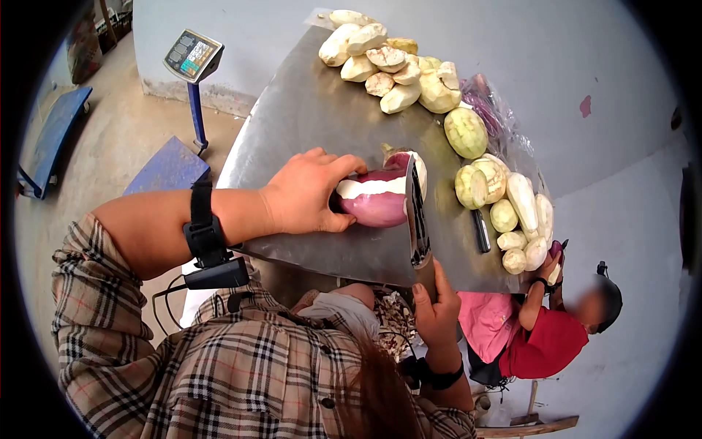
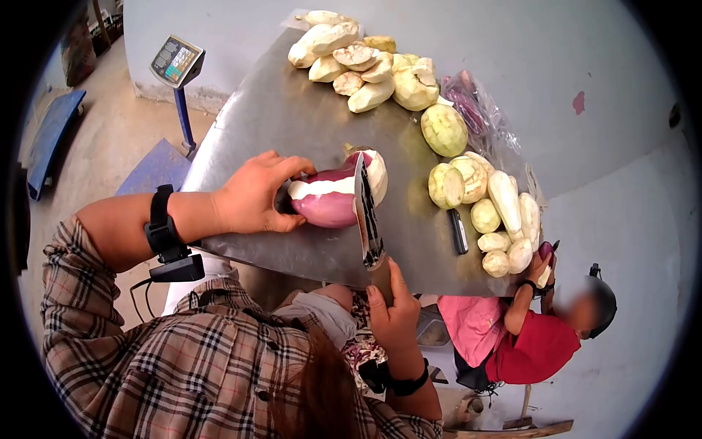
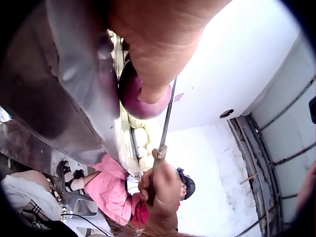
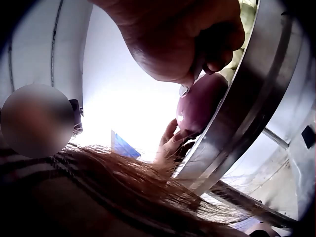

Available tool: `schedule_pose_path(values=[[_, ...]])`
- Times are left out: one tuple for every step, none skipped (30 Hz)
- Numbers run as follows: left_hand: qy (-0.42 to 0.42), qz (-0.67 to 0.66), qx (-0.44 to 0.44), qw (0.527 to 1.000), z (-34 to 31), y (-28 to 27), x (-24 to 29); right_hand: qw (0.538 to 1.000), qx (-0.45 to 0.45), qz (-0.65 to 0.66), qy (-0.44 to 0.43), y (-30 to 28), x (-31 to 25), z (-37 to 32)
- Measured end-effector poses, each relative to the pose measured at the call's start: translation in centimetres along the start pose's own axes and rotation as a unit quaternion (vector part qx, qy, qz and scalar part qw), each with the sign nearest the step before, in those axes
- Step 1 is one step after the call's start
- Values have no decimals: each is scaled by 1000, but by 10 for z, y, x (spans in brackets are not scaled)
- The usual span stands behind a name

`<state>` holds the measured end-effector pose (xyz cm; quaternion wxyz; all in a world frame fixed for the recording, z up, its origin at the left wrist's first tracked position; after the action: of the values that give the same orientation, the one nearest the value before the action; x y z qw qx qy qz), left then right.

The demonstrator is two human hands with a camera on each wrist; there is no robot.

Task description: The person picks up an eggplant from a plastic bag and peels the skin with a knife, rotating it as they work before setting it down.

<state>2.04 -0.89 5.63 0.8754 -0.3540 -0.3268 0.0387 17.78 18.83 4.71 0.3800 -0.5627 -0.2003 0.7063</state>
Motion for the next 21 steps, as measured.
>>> schedule_pose_path(values=[[1,0,-1,1000,0,0,0,1000,-5,-3,15,0,1,0],[2,0,-3,1000,0,-1,1,1000,-7,1,18,0,1,0],[2,0,-3,1000,0,-1,1,1000,-9,5,20,0,1,0],[3,-2,0,1000,0,-1,1,1000,-11,9,22,0,1,0],[4,-3,3,1000,0,-1,1,1000,-8,8,7,0,0,1],[4,-5,5,1000,0,-1,0,1000,-4,8,-8,2,2,1],[4,-3,5,1000,0,-1,0,1000,0,9,-22,2,2,1],[5,-1,5,1000,0,0,0,1000,-7,24,-8,6,7,2],[6,0,5,1000,0,0,0,999,-14,40,6,9,10,4],[6,0,5,1000,0,1,0,998,-18,51,17,11,11,7],[5,1,5,1000,0,1,0,997,-22,61,29,13,11,9],[5,1,5,1000,0,1,0,997,-23,67,39,15,7,14],[2,-3,6,1000,0,0,-1,996,-25,72,48,17,5,17],[0,-7,8,1000,0,0,-2,995,-21,79,49,19,6,19],[-3,-11,9,1000,0,-1,-2,995,-17,85,49,21,9,21],[-8,-11,7,1000,-1,0,-3,994,-16,93,51,22,10,22],[-13,-11,5,1000,-1,0,-4,993,-14,100,54,24,11,22],[-18,-11,3,1000,0,0,-5,992,-16,109,58,25,10,22],[-14,-6,4,1000,0,0,-4,992,-16,111,65,25,12,20],[-9,-2,4,1000,0,0,-3,991,-16,114,72,25,14,19],[-5,3,5,1000,0,0,-2,990,-15,111,81,23,18,14]])
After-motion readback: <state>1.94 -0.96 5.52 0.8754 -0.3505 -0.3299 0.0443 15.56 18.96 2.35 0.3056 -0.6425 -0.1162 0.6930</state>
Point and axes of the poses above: each hand's wrist, its own z-axis towards the middle knuckle, its own y-axis out of the palm, x = y × z, the point moved 10 cm from there along z, towards the middle knuckle
